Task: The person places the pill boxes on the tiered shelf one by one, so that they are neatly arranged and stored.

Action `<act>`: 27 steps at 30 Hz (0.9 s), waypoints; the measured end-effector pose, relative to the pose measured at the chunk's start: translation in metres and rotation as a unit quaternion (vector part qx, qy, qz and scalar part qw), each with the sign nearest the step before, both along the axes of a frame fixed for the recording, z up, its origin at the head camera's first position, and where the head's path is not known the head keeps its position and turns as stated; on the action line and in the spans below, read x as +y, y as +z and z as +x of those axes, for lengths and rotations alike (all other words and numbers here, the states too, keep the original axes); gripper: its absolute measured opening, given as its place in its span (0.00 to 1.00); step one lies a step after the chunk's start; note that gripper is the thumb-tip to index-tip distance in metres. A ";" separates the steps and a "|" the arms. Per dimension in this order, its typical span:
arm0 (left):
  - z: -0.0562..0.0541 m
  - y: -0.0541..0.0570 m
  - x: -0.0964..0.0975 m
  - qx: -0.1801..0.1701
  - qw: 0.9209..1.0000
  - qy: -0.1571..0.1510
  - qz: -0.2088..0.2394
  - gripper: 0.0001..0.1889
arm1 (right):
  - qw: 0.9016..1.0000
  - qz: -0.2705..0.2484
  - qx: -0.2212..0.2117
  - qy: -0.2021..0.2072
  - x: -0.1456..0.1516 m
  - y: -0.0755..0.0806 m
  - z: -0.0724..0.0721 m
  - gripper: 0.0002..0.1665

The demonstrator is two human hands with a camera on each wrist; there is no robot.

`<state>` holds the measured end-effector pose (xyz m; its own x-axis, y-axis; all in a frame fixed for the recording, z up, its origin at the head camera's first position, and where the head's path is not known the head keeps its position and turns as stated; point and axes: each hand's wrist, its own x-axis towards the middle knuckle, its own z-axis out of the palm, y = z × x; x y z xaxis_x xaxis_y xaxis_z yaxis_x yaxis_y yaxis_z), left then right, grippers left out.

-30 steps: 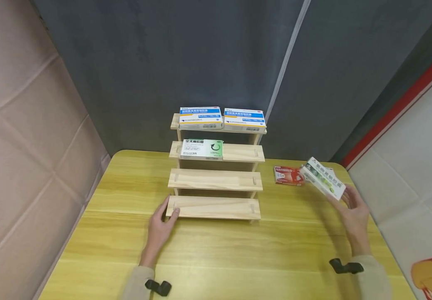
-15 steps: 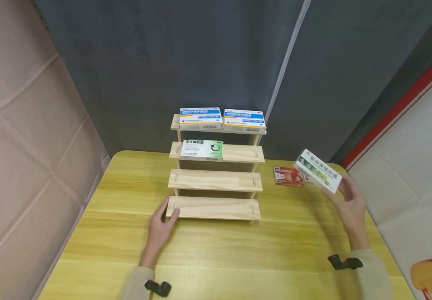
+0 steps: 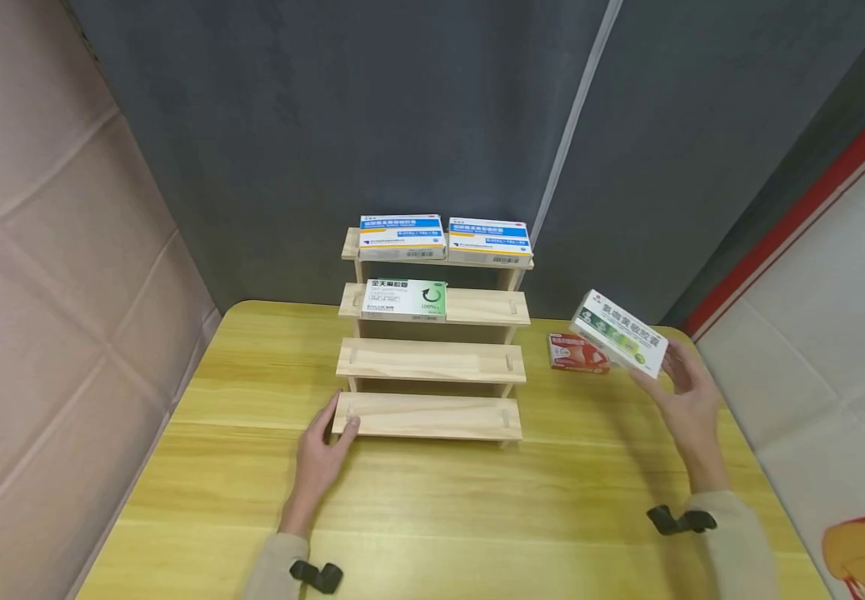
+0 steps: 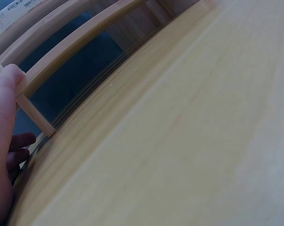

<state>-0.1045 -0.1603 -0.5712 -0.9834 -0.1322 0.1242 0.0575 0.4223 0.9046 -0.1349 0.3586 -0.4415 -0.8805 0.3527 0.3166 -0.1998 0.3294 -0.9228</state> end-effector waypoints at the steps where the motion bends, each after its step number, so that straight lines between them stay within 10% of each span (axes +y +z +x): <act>1: 0.000 0.000 0.000 0.001 1.000 0.000 0.000 0.36 | 1.000 -0.004 0.005 0.005 -0.002 0.001 -0.001 0.41; 27: 0.000 -0.002 -0.001 -0.004 1.000 0.000 -0.003 0.36 | 0.997 -0.029 -0.052 0.043 -0.036 0.012 -0.016 0.47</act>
